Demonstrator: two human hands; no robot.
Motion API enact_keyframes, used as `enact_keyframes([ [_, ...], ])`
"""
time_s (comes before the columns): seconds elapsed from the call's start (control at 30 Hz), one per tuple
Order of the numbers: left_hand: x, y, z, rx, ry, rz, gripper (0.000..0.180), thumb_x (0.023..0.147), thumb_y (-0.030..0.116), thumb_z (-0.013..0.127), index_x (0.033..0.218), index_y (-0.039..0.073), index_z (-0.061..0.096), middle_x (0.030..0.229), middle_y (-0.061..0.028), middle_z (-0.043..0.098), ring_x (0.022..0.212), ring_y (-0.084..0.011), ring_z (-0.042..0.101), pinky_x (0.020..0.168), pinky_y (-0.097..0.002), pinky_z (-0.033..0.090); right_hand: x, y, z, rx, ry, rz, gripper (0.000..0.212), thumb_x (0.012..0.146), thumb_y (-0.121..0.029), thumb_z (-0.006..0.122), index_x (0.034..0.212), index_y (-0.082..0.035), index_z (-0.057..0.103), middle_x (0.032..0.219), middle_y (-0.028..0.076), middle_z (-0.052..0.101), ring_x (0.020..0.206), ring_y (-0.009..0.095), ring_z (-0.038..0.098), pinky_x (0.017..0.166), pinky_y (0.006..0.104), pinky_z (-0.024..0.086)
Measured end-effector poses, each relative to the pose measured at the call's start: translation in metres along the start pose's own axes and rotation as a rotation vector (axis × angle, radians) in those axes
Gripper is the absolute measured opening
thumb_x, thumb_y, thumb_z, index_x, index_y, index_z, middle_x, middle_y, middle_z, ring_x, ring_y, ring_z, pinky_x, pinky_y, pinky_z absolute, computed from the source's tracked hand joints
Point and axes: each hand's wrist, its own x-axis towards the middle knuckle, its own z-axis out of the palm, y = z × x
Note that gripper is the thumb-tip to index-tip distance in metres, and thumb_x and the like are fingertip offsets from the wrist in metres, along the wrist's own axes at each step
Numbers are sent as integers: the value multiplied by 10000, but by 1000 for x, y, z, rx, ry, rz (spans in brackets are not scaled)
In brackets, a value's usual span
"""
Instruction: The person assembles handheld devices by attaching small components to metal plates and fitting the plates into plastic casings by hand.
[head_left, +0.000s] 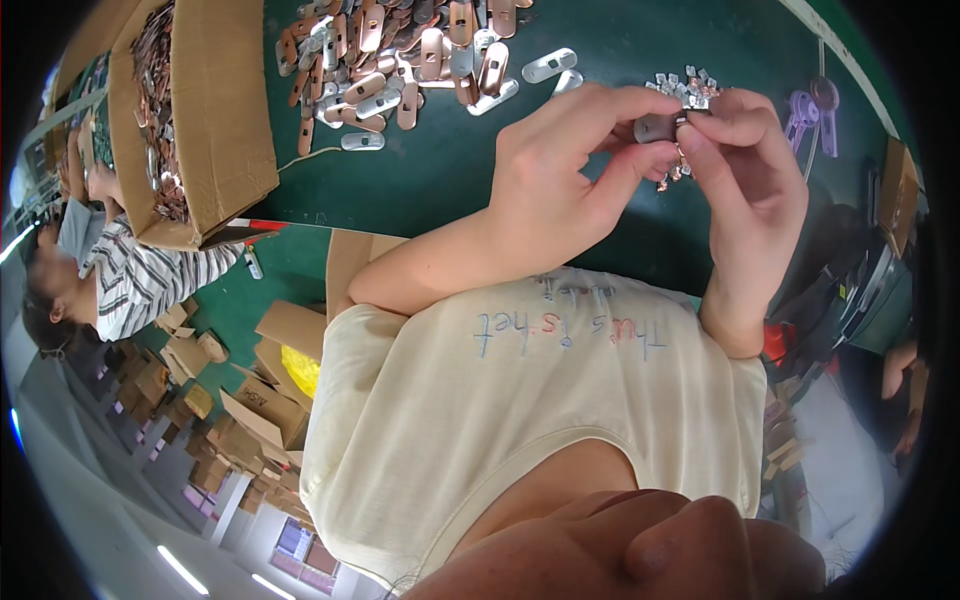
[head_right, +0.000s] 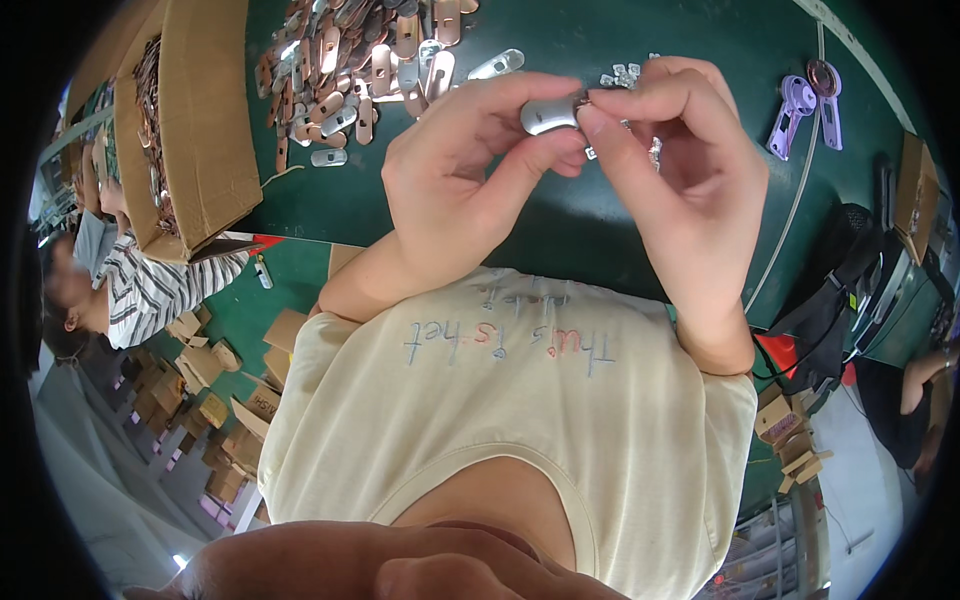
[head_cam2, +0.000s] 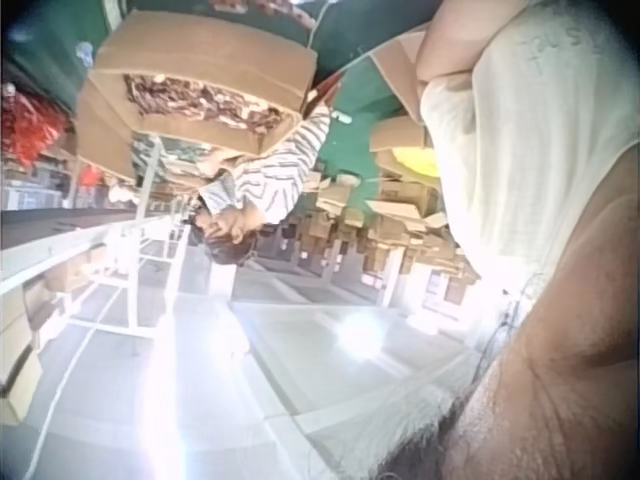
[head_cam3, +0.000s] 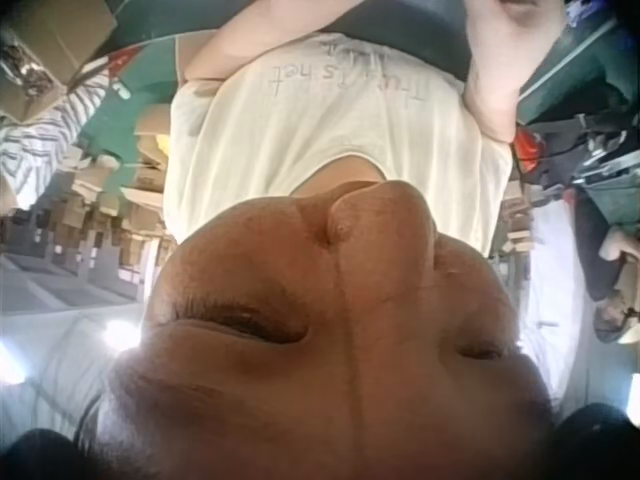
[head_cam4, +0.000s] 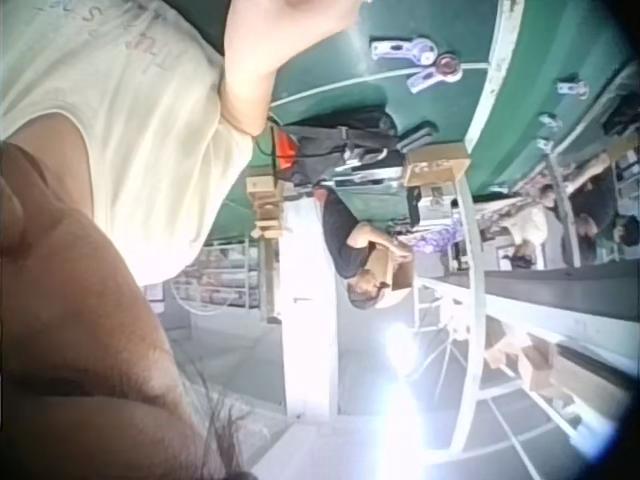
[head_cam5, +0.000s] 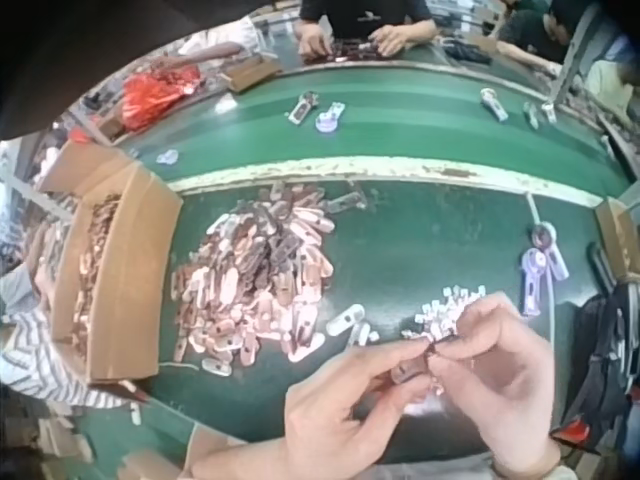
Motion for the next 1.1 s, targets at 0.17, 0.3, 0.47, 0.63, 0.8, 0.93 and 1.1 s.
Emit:
enact_keyframes([
  [0.17, 2, -2, -3, 113, -107, 57, 260, 789, -97, 590, 1045, -66, 565, 844, -101, 622, 723, -144, 632, 652, -231, 528, 0, 4, -1, 612, 38, 395, 79, 807, 47, 556, 867, -3, 571, 929, 46, 518, 815, 104, 516, 704, 227, 394],
  [0.3, 4, -5, -3, 160, -134, 76, 270, 792, -92, 591, 1059, -74, 554, 879, -117, 620, 733, -146, 633, 651, -231, 528, 0, 15, -1, 745, 41, 464, 95, 813, 43, 536, 893, -8, 546, 969, 56, 522, 879, 129, 526, 768, 242, 393],
  [0.47, 8, 1, -6, -82, -102, -102, 279, 793, -84, 595, 1067, -84, 543, 893, -132, 616, 724, -152, 632, 644, -236, 530, -2, 9, -3, 709, -26, 357, 229, 836, 4, 503, 1065, 18, 501, 1062, 99, 515, 984, 156, 519, 814, 272, 399],
  [0.63, 12, 9, -18, -191, -94, -284, 308, 778, -85, 606, 1078, -85, 537, 851, -137, 615, 701, -162, 631, 640, -245, 534, 25, 11, -77, -118, 273, -24, 297, 852, -123, 560, 1090, 56, 556, 1007, 109, 592, 921, 136, 540, 767, 230, 405],
  [0.8, 12, 7, -22, -149, -95, -291, 304, 773, -89, 602, 1071, -84, 544, 819, -139, 617, 681, -162, 626, 628, -240, 527, 41, 53, -151, -1041, 117, 295, 421, 743, -419, 679, 1038, -121, 644, 803, 73, 614, 715, 160, 583, 665, 276, 460],
  [0.93, 10, 11, -22, -203, -119, -291, 281, 784, -91, 588, 1062, -86, 546, 804, -138, 619, 681, -167, 629, 633, -244, 527, 49, 89, -156, -1318, 99, 28, 399, 720, -333, 712, 1068, -173, 598, 1018, 195, 554, 920, 360, 559, 794, 373, 468],
  [1.1, 10, 9, -26, -280, -112, -248, 285, 789, -107, 570, 1071, -90, 535, 835, -153, 622, 720, -191, 643, 662, -265, 542, 52, 101, -199, -1044, 9, 289, 334, 753, -170, 659, 1068, -166, 550, 934, 98, 596, 825, 192, 591, 742, 288, 455],
])
